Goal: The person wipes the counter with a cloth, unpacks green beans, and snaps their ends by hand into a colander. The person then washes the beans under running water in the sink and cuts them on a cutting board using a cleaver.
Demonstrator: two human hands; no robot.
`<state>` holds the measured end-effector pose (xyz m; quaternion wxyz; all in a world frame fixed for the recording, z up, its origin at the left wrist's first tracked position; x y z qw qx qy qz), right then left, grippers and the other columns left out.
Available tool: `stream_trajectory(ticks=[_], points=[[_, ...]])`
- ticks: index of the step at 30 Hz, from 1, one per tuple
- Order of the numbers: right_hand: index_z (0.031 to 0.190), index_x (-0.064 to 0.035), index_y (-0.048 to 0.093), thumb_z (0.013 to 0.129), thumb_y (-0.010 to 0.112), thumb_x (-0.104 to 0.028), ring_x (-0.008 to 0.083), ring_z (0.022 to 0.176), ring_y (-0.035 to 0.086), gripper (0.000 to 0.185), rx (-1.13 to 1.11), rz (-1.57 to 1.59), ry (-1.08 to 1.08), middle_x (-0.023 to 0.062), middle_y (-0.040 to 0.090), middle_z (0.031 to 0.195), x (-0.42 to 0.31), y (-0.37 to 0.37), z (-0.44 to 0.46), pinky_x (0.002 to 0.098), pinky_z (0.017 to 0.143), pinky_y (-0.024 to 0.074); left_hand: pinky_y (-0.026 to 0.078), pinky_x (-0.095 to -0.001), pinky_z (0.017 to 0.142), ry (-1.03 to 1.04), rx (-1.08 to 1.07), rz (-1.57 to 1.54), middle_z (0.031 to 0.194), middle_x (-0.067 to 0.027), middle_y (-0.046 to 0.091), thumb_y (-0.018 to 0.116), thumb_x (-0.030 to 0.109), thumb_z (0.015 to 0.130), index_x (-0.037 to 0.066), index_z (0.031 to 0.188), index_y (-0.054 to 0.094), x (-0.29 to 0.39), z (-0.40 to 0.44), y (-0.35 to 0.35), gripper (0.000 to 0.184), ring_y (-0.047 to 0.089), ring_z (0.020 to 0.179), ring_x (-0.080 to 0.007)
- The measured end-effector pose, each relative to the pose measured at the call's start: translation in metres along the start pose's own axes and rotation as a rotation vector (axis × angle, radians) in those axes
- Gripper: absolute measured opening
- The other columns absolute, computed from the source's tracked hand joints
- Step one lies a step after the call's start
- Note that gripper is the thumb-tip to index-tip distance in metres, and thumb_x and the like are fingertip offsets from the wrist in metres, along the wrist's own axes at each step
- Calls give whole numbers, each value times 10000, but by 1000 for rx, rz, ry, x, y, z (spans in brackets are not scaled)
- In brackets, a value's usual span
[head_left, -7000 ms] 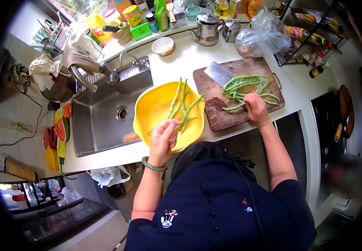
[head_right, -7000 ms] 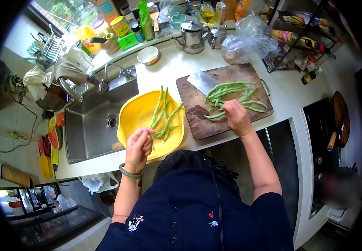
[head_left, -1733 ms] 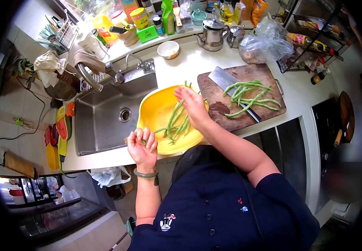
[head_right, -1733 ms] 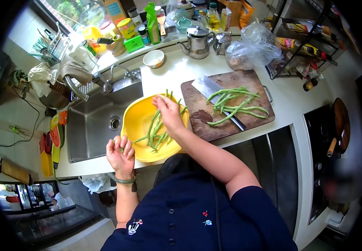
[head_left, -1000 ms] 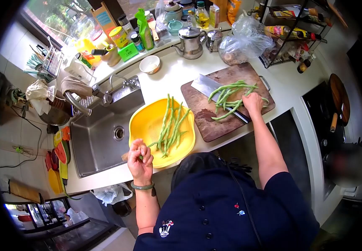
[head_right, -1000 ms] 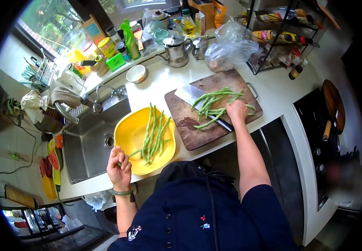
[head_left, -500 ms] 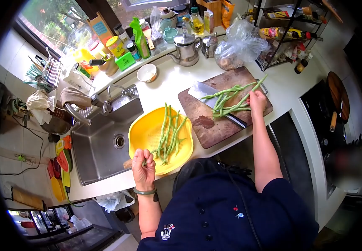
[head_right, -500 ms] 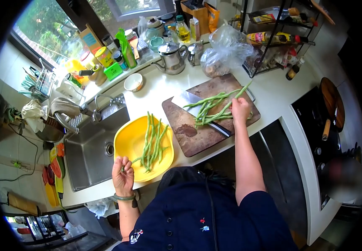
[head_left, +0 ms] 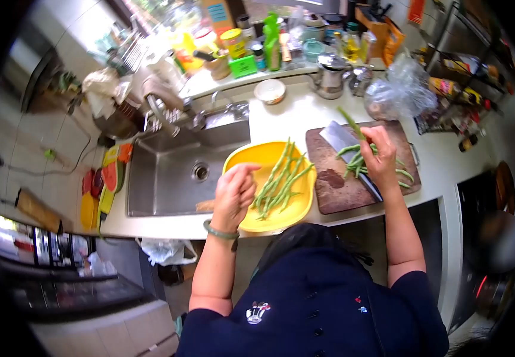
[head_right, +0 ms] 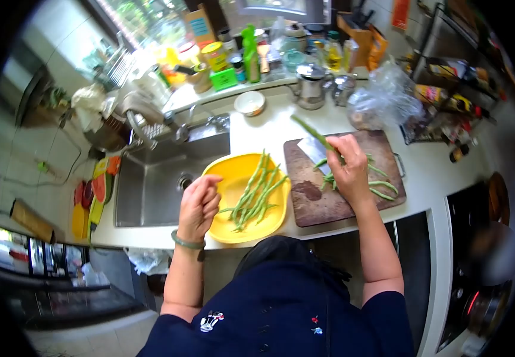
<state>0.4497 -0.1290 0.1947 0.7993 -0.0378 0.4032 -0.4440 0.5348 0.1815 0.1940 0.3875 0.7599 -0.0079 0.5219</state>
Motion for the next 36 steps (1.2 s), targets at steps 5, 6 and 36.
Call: stream_trajectory(ticks=[5,6,36], points=[[950,-38,618,736,608,-7,262,694,555,216,-271,-79,-238,97,524,774,-33,30,-4,348,605,452,262,-184,419,258,19,645,598,56,451,501,124,922,-24,1105,586,14,10,35,249,334,459,-16],[936,-55,620,722,624,-15,257,698,550,218,-302,-100,-294,79,516,755,-37,35,-4,353,608,454,312,-201,445,381,-14,827,604,53,479,516,115,911,-25,1079,600,15,12,35,235,386,486,-32],[847,-68,610,757,636,-166,220,619,558,136,-407,-6,-470,50,524,643,-108,120,-11,342,555,431,466,-418,604,568,64,1563,727,-197,598,533,48,824,-4,869,577,24,-23,28,82,591,690,-361]])
Point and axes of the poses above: each hand's wrist, its own z-axis towards the middle knuckle, its own y-axis out of the palm, x = y × z, the point moved 1 cm from there along z, towards the middle knuckle
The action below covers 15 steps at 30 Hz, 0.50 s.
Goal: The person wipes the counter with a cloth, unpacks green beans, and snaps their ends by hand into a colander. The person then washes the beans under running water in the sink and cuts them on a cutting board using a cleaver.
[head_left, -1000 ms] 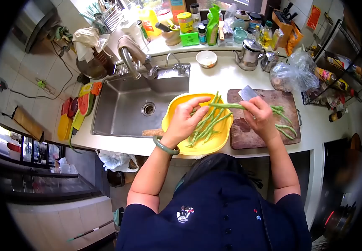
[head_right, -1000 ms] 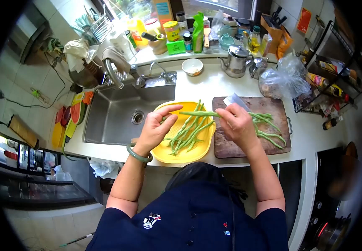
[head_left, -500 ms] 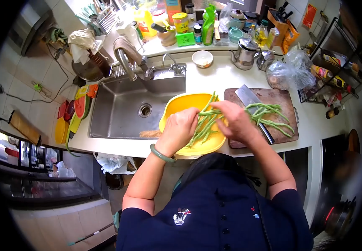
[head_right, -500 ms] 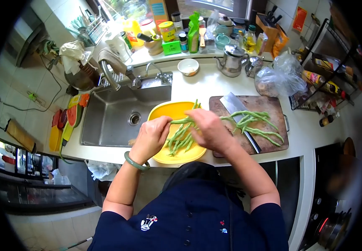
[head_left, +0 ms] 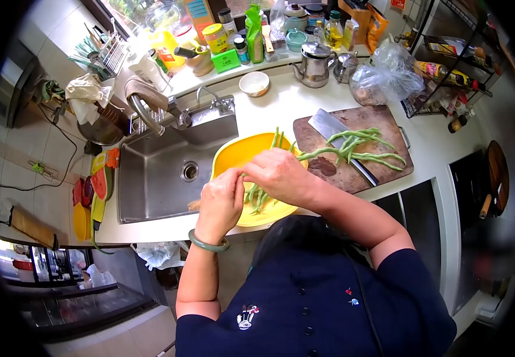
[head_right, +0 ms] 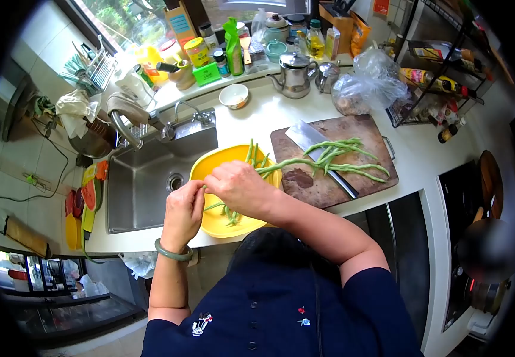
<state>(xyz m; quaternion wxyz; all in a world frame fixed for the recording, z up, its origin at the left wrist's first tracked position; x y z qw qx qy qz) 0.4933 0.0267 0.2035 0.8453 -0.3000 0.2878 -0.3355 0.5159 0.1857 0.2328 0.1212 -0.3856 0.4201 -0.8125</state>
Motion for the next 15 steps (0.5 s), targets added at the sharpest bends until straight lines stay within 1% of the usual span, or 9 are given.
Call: stream_trajectory(ticks=[3,5,7,8,9,11,12,13,15], points=[[809,-74,598,750,628,-156,219,618,556,105,15,-19,3,51,521,642,-1,3,3,344,554,428,459,-415,595,-30,36,-30,725,-202,596,537,33,817,-10,861,575,-4,-2,1,72,583,677,-369],[792,-77,590,747,622,-150,217,617,553,91,17,-38,7,50,518,640,-4,5,7,347,553,426,451,-380,575,-37,87,-61,702,-194,587,533,15,817,-23,853,581,-2,-2,2,71,576,626,-346],[768,-74,571,746,602,-127,216,608,546,66,121,-29,28,46,512,637,-9,4,14,346,546,420,431,-317,542,-143,221,-199,660,-177,561,524,2,825,-37,860,588,-3,-4,3,83,550,552,-258],[768,-74,571,746,602,-127,216,608,546,66,121,-30,30,46,512,637,-10,6,16,346,546,420,394,-263,505,-162,272,-268,621,-91,554,516,9,846,-49,859,594,-8,-5,6,98,498,517,-151],[765,-71,566,750,594,-123,215,600,540,61,152,-44,21,44,504,630,-11,8,18,343,541,416,394,-263,505,-162,270,-269,621,-91,554,516,9,846,-49,859,594,-14,-7,12,98,498,517,-151],[763,-69,561,753,586,-118,214,592,534,56,182,-61,16,42,497,623,-14,11,21,340,536,412,320,-190,448,-246,363,-558,605,-3,521,494,46,896,-44,900,594,-25,-10,20,135,430,495,-40],[751,-60,546,712,574,-99,222,606,536,62,218,-51,15,50,501,636,-16,12,22,337,547,418,256,-161,410,-370,385,-790,592,33,485,485,65,912,-32,896,583,-25,-10,23,139,360,452,-6],[739,-52,532,670,563,-80,230,621,537,80,253,-39,14,59,506,648,-17,13,23,334,557,423,256,-161,410,-372,383,-793,592,33,485,485,65,912,-32,896,583,-23,-9,23,139,360,452,-6],[750,-49,542,684,577,-68,238,619,544,77,306,10,30,70,522,656,-18,15,26,338,558,432,215,-176,371,-491,466,-1124,558,50,426,489,68,909,-22,888,573,-19,-6,22,124,310,421,-9]])
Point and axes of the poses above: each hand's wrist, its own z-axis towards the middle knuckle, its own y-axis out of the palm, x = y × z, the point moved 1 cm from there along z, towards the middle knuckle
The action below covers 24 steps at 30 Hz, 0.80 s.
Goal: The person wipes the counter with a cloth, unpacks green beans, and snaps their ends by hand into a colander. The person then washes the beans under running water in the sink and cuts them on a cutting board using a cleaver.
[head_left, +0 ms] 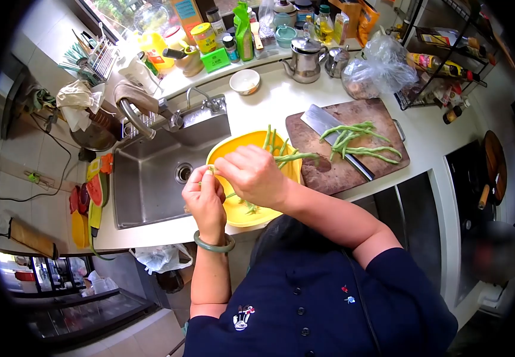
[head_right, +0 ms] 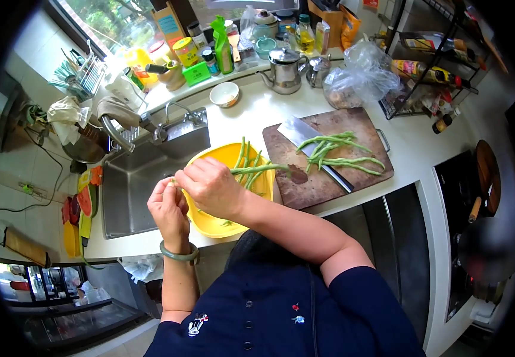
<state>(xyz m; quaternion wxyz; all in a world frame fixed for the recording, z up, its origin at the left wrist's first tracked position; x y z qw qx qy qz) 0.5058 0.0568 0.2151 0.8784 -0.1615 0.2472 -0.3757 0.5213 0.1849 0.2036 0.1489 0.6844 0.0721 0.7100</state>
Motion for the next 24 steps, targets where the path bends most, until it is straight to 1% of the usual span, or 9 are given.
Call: stream_trajectory(ticks=[4,6,8,11,14,16,18,20,24], points=[[812,-35,584,734,636,-56,277,645,579,96,246,265,185,117,584,712,2,-6,10,335,574,465,193,-179,350,-191,-105,-314,546,53,325,410,94,932,9,872,523,-2,3,-14,155,251,409,-26],[862,-30,607,809,642,-94,231,680,617,90,266,359,299,100,633,766,8,-13,11,308,595,491,194,-184,336,-237,-119,-355,548,38,298,379,102,917,33,820,489,-5,5,-29,162,248,406,-43],[914,-7,603,881,585,-125,166,716,625,124,485,872,749,67,644,790,20,-10,9,276,653,505,197,-182,335,-275,-139,-424,549,27,307,372,115,914,45,799,477,-7,5,-41,170,257,407,-50],[982,20,589,929,524,-152,137,784,617,191,708,1115,830,73,642,853,49,0,-5,271,739,509,209,-182,320,-311,-119,-475,550,17,316,369,174,935,69,743,434,-14,3,-53,228,263,397,-58],[1042,36,564,945,485,-144,170,850,620,219,718,1121,1007,109,633,913,77,19,-34,281,802,496,225,-185,305,-347,-90,-510,547,10,314,364,219,957,83,701,394,-20,0,-58,292,270,392,-63],[1070,34,553,914,519,-122,178,899,614,223,575,974,1083,122,626,936,101,26,-66,288,826,489,227,-186,308,-423,-56,-576,546,11,312,366,213,961,88,696,377,-24,-2,-62,293,279,396,-65],[1094,33,540,848,583,-116,194,883,621,290,279,16,818,135,628,927,132,13,-102,303,805,502,261,-179,338,-428,-128,-656,586,1,367,398,179,952,69,771,442,-31,-2,-67,216,318,432,-69],[1127,16,530,777,638,-109,224,879,626,388,413,116,952,162,637,925,144,-31,-105,338,758,512,283,-175,357,-498,143,-599,650,-18,411,423,151,943,43,866,482,-30,-5,-69,146,352,478,-74],[1179,-45,508,810,585,-201,291,900,620,408,281,-361,1297,178,645,909,201,-121,-156,389,730,495,294,-205,409,-521,34,-793,675,-17,403,419,141,952,34,920,492,-49,-7,-87,134,337,500,-91]])
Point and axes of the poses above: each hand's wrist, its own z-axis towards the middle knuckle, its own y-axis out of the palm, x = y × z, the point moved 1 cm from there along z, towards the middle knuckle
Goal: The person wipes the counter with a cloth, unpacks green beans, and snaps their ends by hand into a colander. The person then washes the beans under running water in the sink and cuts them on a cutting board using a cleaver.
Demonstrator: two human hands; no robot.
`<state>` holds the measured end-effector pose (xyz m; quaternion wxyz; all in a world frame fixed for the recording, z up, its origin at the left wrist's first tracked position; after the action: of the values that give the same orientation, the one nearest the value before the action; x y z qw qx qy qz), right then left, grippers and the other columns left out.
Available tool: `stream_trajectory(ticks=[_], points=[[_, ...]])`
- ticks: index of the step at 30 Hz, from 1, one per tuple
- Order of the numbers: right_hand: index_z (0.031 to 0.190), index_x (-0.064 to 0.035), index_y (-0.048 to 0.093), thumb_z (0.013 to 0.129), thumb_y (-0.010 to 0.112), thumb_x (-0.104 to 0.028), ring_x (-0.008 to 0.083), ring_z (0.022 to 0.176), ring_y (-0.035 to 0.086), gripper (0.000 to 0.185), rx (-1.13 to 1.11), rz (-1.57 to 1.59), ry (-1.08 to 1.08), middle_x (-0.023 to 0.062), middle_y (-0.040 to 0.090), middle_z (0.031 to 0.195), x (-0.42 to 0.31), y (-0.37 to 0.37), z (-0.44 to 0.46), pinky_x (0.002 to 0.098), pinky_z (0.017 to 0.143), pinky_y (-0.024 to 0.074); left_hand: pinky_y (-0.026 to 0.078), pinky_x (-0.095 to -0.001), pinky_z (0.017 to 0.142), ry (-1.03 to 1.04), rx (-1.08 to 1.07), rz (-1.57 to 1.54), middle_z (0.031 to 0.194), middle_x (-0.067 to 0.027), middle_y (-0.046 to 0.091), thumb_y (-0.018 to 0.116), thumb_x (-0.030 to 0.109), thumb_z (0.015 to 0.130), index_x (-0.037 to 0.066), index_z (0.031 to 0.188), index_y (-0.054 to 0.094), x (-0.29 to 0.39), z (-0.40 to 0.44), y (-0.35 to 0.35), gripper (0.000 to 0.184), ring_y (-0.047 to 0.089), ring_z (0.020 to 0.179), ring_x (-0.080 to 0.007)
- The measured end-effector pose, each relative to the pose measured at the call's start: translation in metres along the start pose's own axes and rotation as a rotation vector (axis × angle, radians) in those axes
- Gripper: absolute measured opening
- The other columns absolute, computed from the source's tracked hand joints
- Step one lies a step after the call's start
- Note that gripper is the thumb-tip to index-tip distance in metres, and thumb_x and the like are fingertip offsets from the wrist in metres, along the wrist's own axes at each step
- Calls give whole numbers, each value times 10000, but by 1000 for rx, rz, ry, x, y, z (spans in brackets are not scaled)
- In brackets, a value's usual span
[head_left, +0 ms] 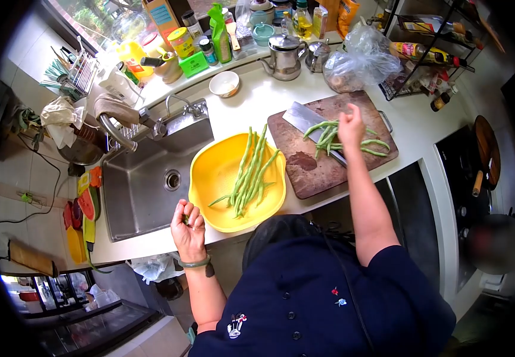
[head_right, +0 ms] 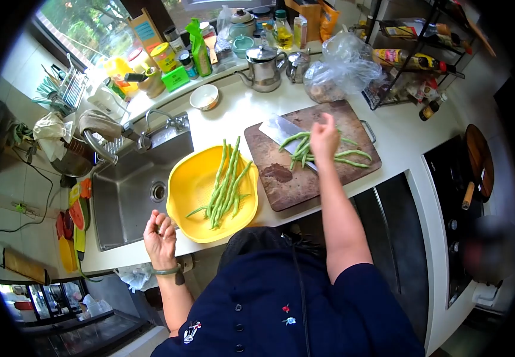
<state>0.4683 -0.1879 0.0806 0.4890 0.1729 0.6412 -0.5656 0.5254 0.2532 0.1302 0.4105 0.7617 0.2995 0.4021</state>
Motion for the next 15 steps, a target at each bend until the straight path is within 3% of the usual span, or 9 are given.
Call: stream_trajectory(ticks=[2,5,12,15], points=[[1090,-65,574,811,561,-302,329,883,616,366,179,-294,-8,176,649,918,63,3,31,423,769,477,287,-214,422,-28,-20,-6,661,-11,387,410,166,961,36,913,492,-4,1,-1,161,324,499,-93],[985,-85,635,798,559,-358,358,900,604,339,19,-440,94,180,647,955,101,-2,42,451,807,454,274,-224,439,-57,-65,4,635,-1,359,393,217,976,39,899,492,-10,2,4,218,304,498,-96],[904,-102,665,803,561,-372,358,928,598,307,-13,-332,216,180,645,965,96,-9,35,442,807,461,268,-226,445,-76,-88,8,613,4,336,379,265,985,34,866,504,-22,2,24,288,291,498,-94],[862,-99,660,801,565,-373,364,880,606,296,183,-364,151,174,656,887,106,0,38,453,775,463,274,-222,438,-103,-92,16,613,3,330,378,277,985,42,834,490,-25,2,26,302,292,501,-94]])
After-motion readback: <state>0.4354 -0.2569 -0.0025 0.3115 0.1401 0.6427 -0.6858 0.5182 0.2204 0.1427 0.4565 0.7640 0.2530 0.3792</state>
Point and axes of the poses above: each hand's wrist, its own z-axis towards the middle knuckle, its own y-axis out of the palm, x = y × z, the point moved 1 cm from there along z, towards the middle knuckle
